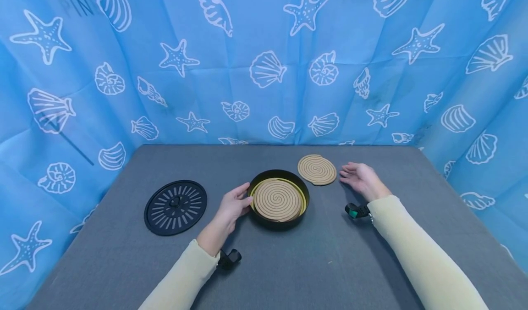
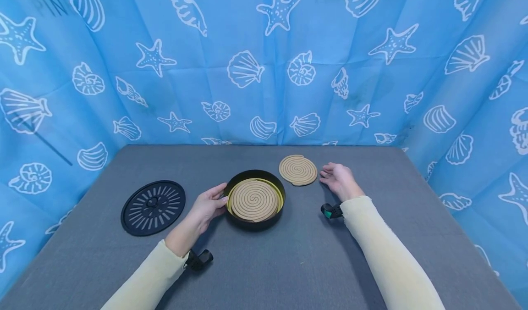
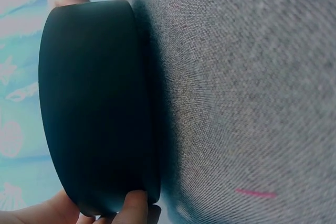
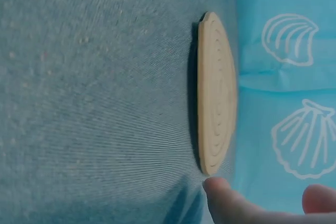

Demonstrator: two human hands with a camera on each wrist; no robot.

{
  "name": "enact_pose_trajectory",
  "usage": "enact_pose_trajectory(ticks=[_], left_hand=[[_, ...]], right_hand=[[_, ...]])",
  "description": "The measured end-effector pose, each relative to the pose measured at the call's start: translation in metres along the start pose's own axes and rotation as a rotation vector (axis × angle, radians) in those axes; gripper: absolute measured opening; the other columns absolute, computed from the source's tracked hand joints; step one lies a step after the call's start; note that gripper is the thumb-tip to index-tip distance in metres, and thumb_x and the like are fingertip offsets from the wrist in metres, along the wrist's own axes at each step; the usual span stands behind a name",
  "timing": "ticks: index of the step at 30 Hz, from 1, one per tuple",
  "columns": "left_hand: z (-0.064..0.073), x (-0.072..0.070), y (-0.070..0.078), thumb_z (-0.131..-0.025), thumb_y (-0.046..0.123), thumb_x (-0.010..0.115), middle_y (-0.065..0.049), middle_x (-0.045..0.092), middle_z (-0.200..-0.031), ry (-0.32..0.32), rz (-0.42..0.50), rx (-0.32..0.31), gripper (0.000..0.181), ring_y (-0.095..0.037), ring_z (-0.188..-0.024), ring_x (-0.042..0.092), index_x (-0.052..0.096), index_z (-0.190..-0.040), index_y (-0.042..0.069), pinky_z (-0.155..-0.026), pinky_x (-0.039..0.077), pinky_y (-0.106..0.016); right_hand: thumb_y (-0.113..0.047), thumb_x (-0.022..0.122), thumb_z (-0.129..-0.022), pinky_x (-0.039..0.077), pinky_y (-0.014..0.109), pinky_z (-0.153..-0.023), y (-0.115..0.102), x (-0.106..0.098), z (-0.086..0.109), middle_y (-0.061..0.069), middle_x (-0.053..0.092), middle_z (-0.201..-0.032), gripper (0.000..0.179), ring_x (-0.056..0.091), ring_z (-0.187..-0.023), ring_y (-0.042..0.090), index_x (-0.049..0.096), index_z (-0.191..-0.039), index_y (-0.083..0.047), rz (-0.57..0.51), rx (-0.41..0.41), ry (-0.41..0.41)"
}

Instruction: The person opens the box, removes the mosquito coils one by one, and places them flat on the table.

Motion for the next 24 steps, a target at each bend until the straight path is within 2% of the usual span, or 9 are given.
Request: enact_pose_trajectory(ticks=[8, 15, 24], left_hand=[[0.0, 0.0, 0.0, -0.099, 0.0, 0.052, -0.015, 0.035, -0.153, -0.003, 0.001, -0.002, 0.05, -0.031, -0.134, 0.042, 0.042, -0.147, 0.007, -0.103, 0.04, -0.047], [0.0, 0.001, -0.001, -0.099, 0.0, 0.052, -0.015, 0.035, -0.153, 0.004, 0.001, -0.006, 0.05, -0.031, -0.134, 0.042, 0.042, -0.147, 0.008, -0.103, 0.041, -0.047], [0.0, 0.001, -0.001, -0.099, 0.0, 0.052, -0.014, 0.035, -0.153, 0.009, -0.005, 0.002, 0.05, -0.031, -0.134, 0.042, 0.042, -0.147, 0.008, -0.103, 0.041, -0.047]], right_hand=[[-0.005, 0.019, -0.105, 0.006, 0.037, -0.117, -0.001, 0.003, 0.014, 0.003, -0.013, -0.161, 0.06, -0.002, -0.147, 0.02, -0.015, -0.153, -0.016, -0.003, -0.001, -0.026], [-0.004, 0.019, -0.105, 0.007, 0.038, -0.117, 0.004, 0.018, 0.032, 0.006, -0.013, -0.161, 0.06, 0.0, -0.147, 0.022, -0.016, -0.153, -0.015, -0.024, -0.026, -0.117], [-0.004, 0.023, -0.106, 0.01, 0.039, -0.117, 0.012, 0.042, 0.053, 0.016, -0.007, -0.161, 0.061, 0.003, -0.148, 0.028, -0.015, -0.153, -0.006, 0.083, -0.093, -0.232]])
Point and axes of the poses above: each hand's wrist, its own z-axis away from the middle knuckle, its own x-axis out of the palm, y = z × x, the point moved 5 cm from there along -z, towards the middle knuckle
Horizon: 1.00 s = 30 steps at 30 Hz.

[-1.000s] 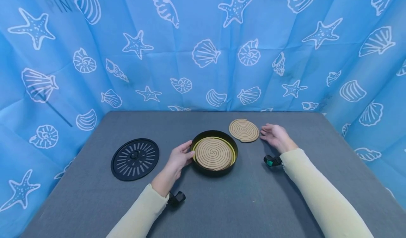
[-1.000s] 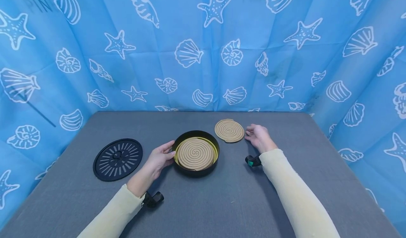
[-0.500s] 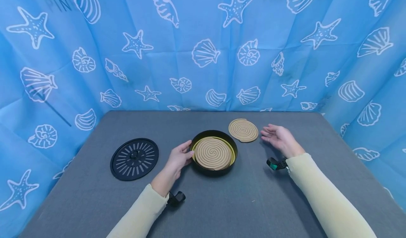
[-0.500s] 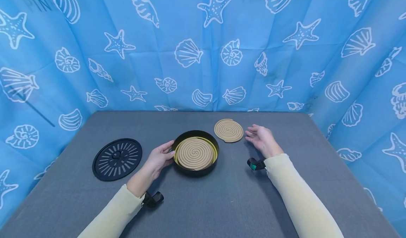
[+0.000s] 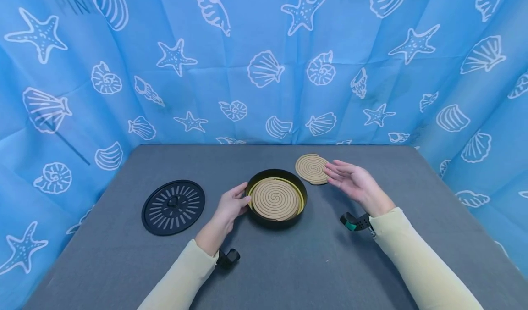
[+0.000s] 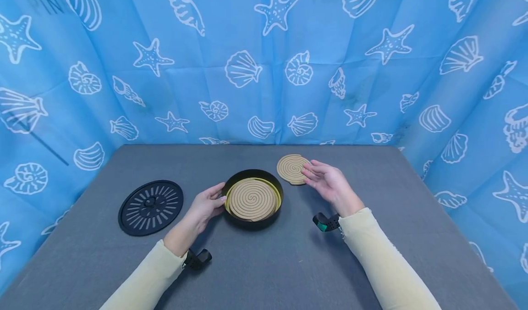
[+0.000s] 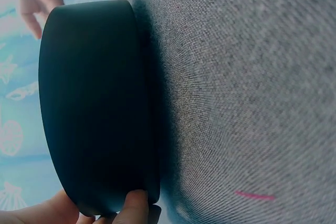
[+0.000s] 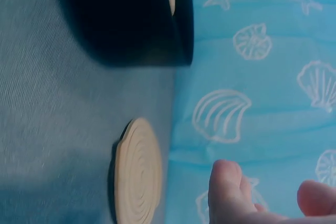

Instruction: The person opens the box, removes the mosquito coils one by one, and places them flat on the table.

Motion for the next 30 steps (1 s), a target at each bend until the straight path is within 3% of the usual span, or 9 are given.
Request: enact_pose_trajectory(ticks=[10, 20, 30], left_hand=[[0.001, 0.0, 0.001, -0.099, 0.0, 0.052, -0.014, 0.035, -0.153, -0.007, 0.011, -0.001, 0.049, -0.031, -0.134, 0.042, 0.042, -0.147, 0.007, -0.104, 0.04, -0.047], [0.002, 0.0, 0.002, -0.099, 0.0, 0.051, -0.014, 0.035, -0.153, -0.003, 0.005, 0.0, 0.049, -0.03, -0.133, 0.043, 0.042, -0.147, 0.008, -0.103, 0.041, -0.047], [0.002, -0.001, 0.001, -0.099, 0.0, 0.051, -0.014, 0.036, -0.153, -0.008, 0.005, -0.005, 0.049, -0.03, -0.132, 0.044, 0.043, -0.147, 0.008, -0.104, 0.04, -0.047]], right_hand=[[-0.005, 0.026, -0.106, 0.009, 0.042, -0.117, 0.01, 0.028, 0.006, 0.023, -0.001, -0.16, 0.061, 0.006, -0.147, 0.033, -0.013, -0.152, 0.0, 0.068, 0.012, -0.116], [-0.009, 0.024, -0.107, 0.01, 0.047, -0.116, 0.022, 0.05, 0.004, 0.028, -0.001, -0.158, 0.056, 0.005, -0.145, 0.038, -0.008, -0.151, 0.007, 0.152, 0.082, -0.272], [-0.01, 0.026, -0.106, 0.006, 0.052, -0.116, 0.032, 0.059, -0.004, 0.031, -0.003, -0.156, 0.056, 0.002, -0.145, 0.041, -0.002, -0.15, 0.009, 0.225, 0.115, -0.294]])
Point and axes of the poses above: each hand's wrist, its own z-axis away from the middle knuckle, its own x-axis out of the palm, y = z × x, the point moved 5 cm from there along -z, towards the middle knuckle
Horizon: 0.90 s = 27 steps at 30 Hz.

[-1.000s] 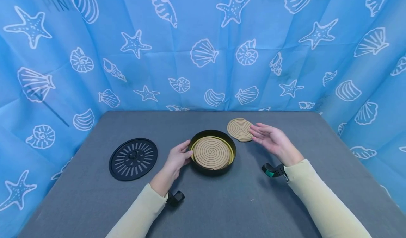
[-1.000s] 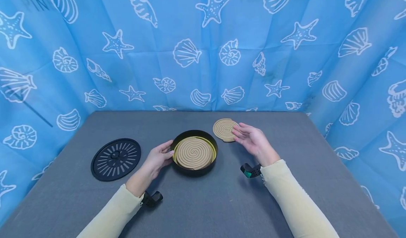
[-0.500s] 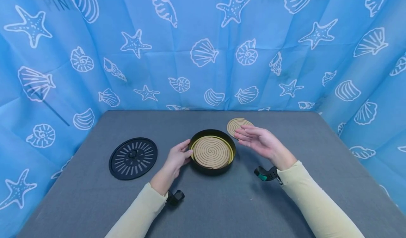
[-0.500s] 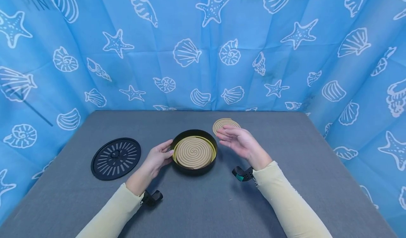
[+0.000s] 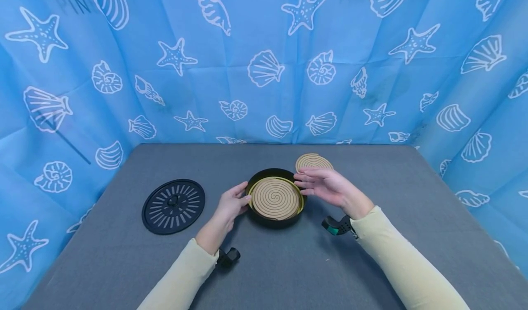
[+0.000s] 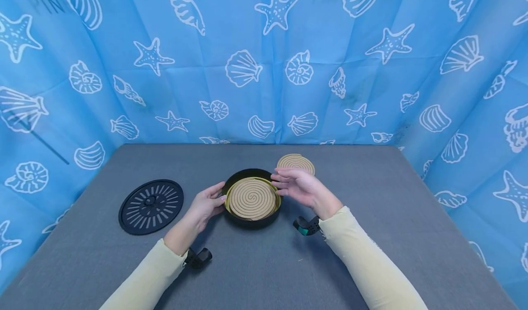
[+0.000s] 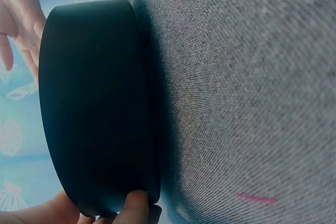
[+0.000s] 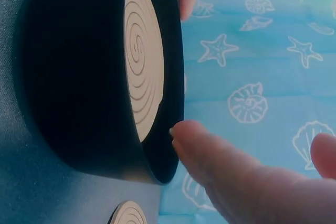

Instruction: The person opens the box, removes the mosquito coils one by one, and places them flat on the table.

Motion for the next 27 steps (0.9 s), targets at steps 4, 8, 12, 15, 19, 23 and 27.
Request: enact_pose_trajectory(ticks=[4, 8, 12, 15, 19, 23, 27], left_hand=[[0.0, 0.0, 0.0, -0.1, 0.0, 0.051, -0.015, 0.036, -0.153, 0.002, -0.008, 0.004, 0.048, -0.031, -0.133, 0.043, 0.043, -0.147, 0.008, -0.104, 0.04, -0.048], [0.001, 0.001, 0.001, -0.1, 0.0, 0.051, -0.016, 0.036, -0.152, 0.001, -0.008, 0.006, 0.048, -0.032, -0.133, 0.042, 0.043, -0.147, 0.007, -0.104, 0.04, -0.048], [0.001, 0.001, 0.001, -0.1, 0.0, 0.05, -0.016, 0.035, -0.153, -0.001, -0.007, 0.013, 0.048, -0.033, -0.133, 0.042, 0.042, -0.147, 0.007, -0.104, 0.04, -0.048], [0.001, 0.001, 0.001, -0.1, 0.001, 0.051, -0.015, 0.036, -0.153, 0.005, -0.008, 0.009, 0.048, -0.032, -0.133, 0.042, 0.043, -0.146, 0.008, -0.103, 0.04, -0.048], [0.0, 0.001, 0.001, -0.099, 0.001, 0.051, -0.014, 0.036, -0.152, 0.01, -0.004, -0.001, 0.048, -0.031, -0.133, 0.043, 0.043, -0.146, 0.008, -0.103, 0.04, -0.047], [0.0, 0.001, 0.001, -0.099, 0.001, 0.052, -0.014, 0.036, -0.152, 0.013, -0.001, -0.005, 0.048, -0.031, -0.133, 0.043, 0.044, -0.146, 0.008, -0.103, 0.041, -0.047], [0.0, 0.001, 0.001, -0.099, 0.001, 0.052, -0.014, 0.036, -0.153, 0.014, -0.006, -0.005, 0.049, -0.031, -0.133, 0.044, 0.043, -0.146, 0.008, -0.103, 0.041, -0.047]], right_hand=[[-0.012, 0.026, -0.106, 0.004, 0.054, -0.116, 0.002, 0.003, -0.004, 0.031, -0.005, -0.156, 0.057, 0.0, -0.145, 0.043, -0.003, -0.15, 0.009, 0.032, 0.021, 0.006], [-0.012, 0.026, -0.106, 0.002, 0.054, -0.115, 0.004, 0.004, -0.009, 0.03, -0.008, -0.157, 0.058, -0.003, -0.145, 0.043, -0.005, -0.151, 0.008, 0.049, 0.052, 0.02], [-0.013, 0.026, -0.106, 0.001, 0.055, -0.115, 0.006, 0.003, -0.015, 0.031, -0.009, -0.156, 0.059, -0.004, -0.144, 0.044, -0.006, -0.151, 0.008, 0.08, 0.075, 0.047], [-0.014, 0.028, -0.105, 0.001, 0.055, -0.115, 0.008, 0.002, -0.017, 0.032, -0.008, -0.156, 0.061, -0.004, -0.144, 0.045, -0.005, -0.151, 0.008, 0.102, 0.083, 0.07], [-0.015, 0.03, -0.105, 0.0, 0.056, -0.115, 0.009, 0.001, -0.02, 0.033, -0.008, -0.155, 0.063, -0.005, -0.143, 0.046, -0.007, -0.151, 0.007, 0.116, 0.091, 0.077], [-0.016, 0.03, -0.105, -0.001, 0.057, -0.114, 0.01, 0.002, -0.024, 0.035, -0.011, -0.154, 0.065, -0.008, -0.142, 0.047, -0.011, -0.15, 0.008, 0.132, 0.095, 0.054], [-0.016, 0.029, -0.105, -0.002, 0.057, -0.114, 0.012, 0.001, -0.027, 0.036, -0.012, -0.153, 0.065, -0.01, -0.142, 0.048, -0.012, -0.149, 0.008, 0.145, 0.105, 0.037]])
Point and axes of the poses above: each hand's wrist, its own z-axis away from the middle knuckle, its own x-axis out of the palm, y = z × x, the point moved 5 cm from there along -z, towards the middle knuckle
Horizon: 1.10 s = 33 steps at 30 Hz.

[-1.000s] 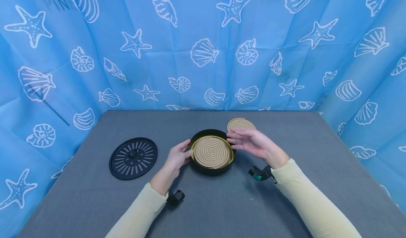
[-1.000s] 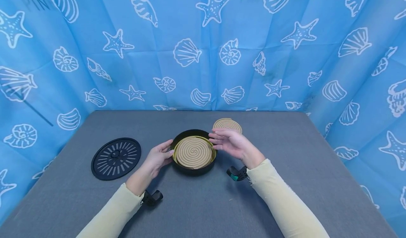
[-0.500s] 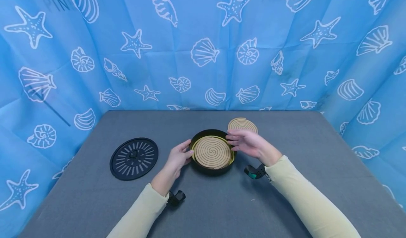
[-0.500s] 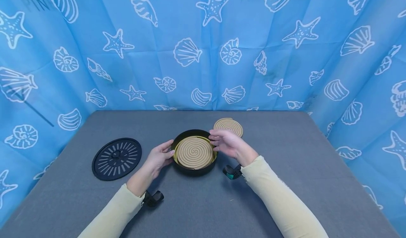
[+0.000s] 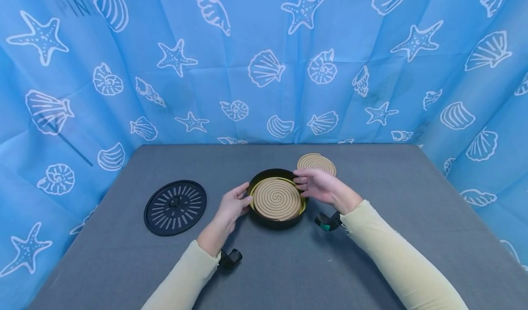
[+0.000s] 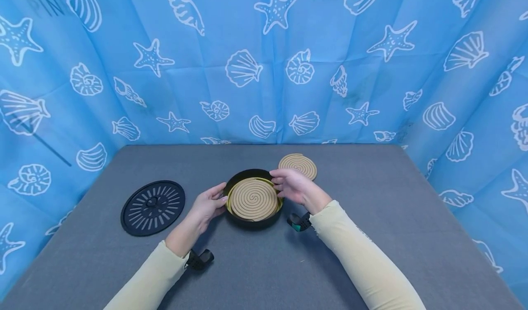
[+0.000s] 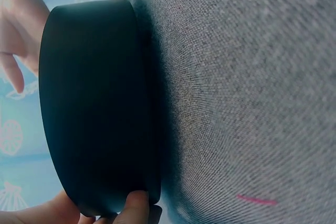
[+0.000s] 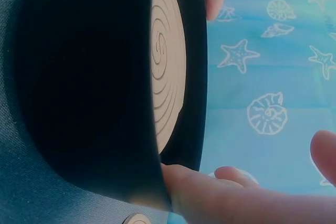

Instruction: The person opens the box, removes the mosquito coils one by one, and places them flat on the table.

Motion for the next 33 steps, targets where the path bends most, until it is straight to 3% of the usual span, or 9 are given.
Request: enact_pose_trajectory(ticks=[21, 33], left_hand=[[-0.0003, 0.0003, -0.0003, -0.099, 0.0, 0.051, -0.015, 0.035, -0.153, -0.003, 0.01, 0.012, 0.049, -0.032, -0.135, 0.04, 0.042, -0.147, 0.007, -0.104, 0.039, -0.048], [-0.0008, 0.0018, -0.0016, -0.099, -0.001, 0.051, -0.016, 0.036, -0.152, 0.011, 0.01, 0.025, 0.05, -0.031, -0.132, 0.044, 0.042, -0.147, 0.006, -0.103, 0.041, -0.048]], right_hand=[[-0.017, 0.028, -0.105, 0.002, 0.057, -0.115, -0.001, 0.0033, 0.0021, 0.034, -0.008, -0.155, 0.061, -0.005, -0.143, 0.046, -0.004, -0.151, 0.007, 0.0, 0.047, -0.008], [-0.019, 0.029, -0.106, 0.007, 0.06, -0.113, 0.0004, -0.0001, 0.0011, 0.034, -0.003, -0.155, 0.061, 0.004, -0.144, 0.044, -0.002, -0.153, 0.004, -0.025, 0.066, 0.003]])
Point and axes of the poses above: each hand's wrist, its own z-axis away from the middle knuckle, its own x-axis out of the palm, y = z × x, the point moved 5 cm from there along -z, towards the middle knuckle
